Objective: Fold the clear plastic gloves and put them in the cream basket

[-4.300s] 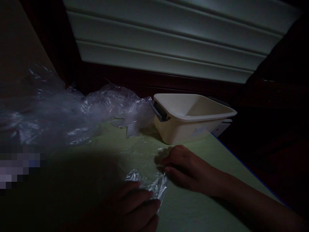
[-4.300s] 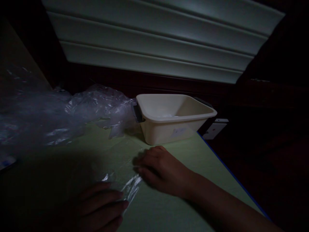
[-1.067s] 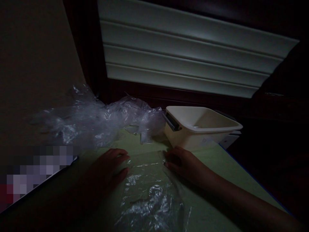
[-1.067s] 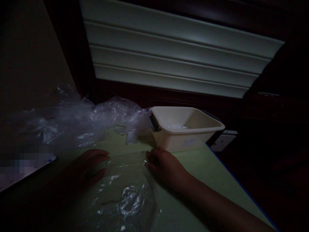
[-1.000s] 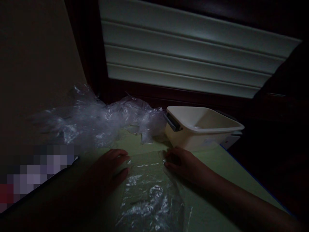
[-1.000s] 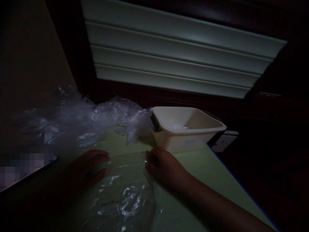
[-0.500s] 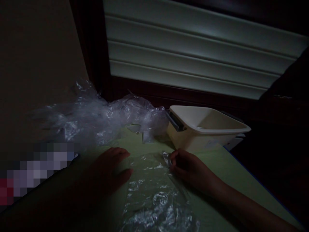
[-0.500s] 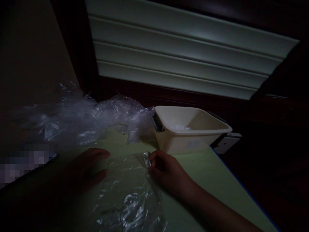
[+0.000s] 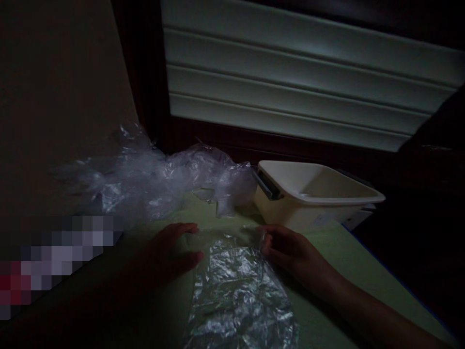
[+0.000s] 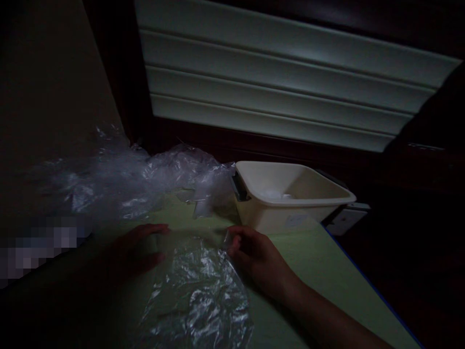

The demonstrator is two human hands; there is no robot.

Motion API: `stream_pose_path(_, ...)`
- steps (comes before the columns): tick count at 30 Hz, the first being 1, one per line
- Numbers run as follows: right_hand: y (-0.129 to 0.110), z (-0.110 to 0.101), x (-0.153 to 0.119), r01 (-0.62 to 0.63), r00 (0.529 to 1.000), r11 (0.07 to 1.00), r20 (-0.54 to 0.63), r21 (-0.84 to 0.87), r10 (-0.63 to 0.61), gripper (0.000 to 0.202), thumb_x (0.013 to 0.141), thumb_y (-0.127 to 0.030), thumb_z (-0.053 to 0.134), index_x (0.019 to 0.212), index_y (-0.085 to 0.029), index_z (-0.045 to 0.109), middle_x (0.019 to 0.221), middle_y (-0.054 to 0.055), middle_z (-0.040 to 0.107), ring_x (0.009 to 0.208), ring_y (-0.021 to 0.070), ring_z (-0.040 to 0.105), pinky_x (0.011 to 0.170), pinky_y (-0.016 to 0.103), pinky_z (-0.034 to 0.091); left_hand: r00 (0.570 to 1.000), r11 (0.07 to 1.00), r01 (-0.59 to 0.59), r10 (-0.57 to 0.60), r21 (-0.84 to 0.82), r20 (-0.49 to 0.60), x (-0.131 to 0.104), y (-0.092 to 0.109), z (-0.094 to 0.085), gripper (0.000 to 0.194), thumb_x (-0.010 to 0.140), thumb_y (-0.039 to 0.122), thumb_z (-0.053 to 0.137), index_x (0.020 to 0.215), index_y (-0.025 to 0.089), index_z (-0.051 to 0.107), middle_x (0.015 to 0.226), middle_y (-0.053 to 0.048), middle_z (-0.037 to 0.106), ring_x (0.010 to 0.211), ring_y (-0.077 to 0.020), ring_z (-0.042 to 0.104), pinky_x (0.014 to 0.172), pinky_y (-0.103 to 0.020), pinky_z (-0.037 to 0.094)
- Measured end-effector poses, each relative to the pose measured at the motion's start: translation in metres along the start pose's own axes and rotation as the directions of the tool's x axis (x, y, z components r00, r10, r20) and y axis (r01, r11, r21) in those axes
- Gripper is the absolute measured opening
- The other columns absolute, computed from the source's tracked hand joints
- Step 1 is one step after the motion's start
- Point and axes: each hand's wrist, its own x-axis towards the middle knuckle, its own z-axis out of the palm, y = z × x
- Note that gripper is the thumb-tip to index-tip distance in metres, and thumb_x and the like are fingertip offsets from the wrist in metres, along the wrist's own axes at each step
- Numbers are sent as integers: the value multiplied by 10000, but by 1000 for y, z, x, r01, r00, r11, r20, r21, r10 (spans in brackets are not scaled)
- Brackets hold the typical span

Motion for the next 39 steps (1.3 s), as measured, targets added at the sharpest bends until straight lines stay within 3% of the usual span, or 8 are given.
stream_pose_path(2, 1, 0, 0, -13, 1000, 1000, -11, -16, 13, 317, 706, -306, 712, 999, -209, 639, 741, 14, 596, 689, 154, 573, 678, 309, 497, 1000, 996, 5, -5, -87, 8, 1, -1, 1, 380, 822, 474, 562, 1095, 215, 612, 1153, -70, 633, 1082, -259, 593, 956, -395, 468)
stream_pose_path(7, 2, 1, 1, -28, 1000, 999, -12, -33, 27, 281, 687, -320, 702, 944, -215, 658, 717, 3, 595, 669, 147, 567, 682, 310, 492, 990, 967, -136, 138, -214, -2, 5, -2, -1, 176, 813, 357, 580, 859, 206, 658, 964, -45, 683, 963, -208, 638, 881, -323, 496)
stream_pose_path(11, 1, 2, 1, -24, 1000, 1000, 3, -20, 24, 259, 680, -301, 713, 915, -208, 656, 694, -19, 570, 639, 126, 553, 659, 286, 479, 988, 972, -104, 126, -209, 95, 8, 6, -7, 174, 829, 299, 527, 792, 190, 658, 885, -42, 686, 841, -175, 657, 794, -288, 511)
stream_pose_path(20, 1, 0, 2, -44, 999, 998, 9, -42, 44, 209, 692, -317, 724, 842, -185, 662, 712, 0, 619, 656, 132, 579, 662, 281, 487, 985, 974, -31, 68, -224, 160, 9, 16, -13, 205, 840, 318, 494, 771, 184, 634, 813, -22, 660, 767, -159, 636, 728, -272, 483)
stream_pose_path(25, -2, 0, 1, -20, 999, 996, 29, -87, 22, 159, 721, -325, 702, 742, -181, 636, 747, 18, 651, 700, 147, 604, 687, 292, 493, 983, 971, -82, 115, -225, 140, 7, 12, -12, 138, 815, 274, 535, 780, 172, 622, 819, -25, 646, 775, -157, 625, 751, -271, 473)
stream_pose_path(34, -2, -2, 0, 3, 998, 995, 62, -100, 3, 77, 731, -247, 681, 707, -191, 635, 689, 6, 635, 649, 130, 580, 641, 270, 476, 973, 984, 45, -4, -173, 229, 10, 16, -17, 232, 805, 340, 488, 745, 173, 638, 774, -36, 642, 711, -179, 621, 658, -278, 473)
stream_pose_path(39, -1, -6, 1, 6, 997, 994, 75, -107, 2, 35, 728, -213, 661, 710, -194, 639, 699, 13, 660, 650, 138, 603, 630, 267, 484, 977, 970, 34, 17, -239, 212, 10, 18, -19, 197, 769, 289, 488, 732, 178, 647, 802, -40, 665, 766, -181, 641, 719, -275, 481)
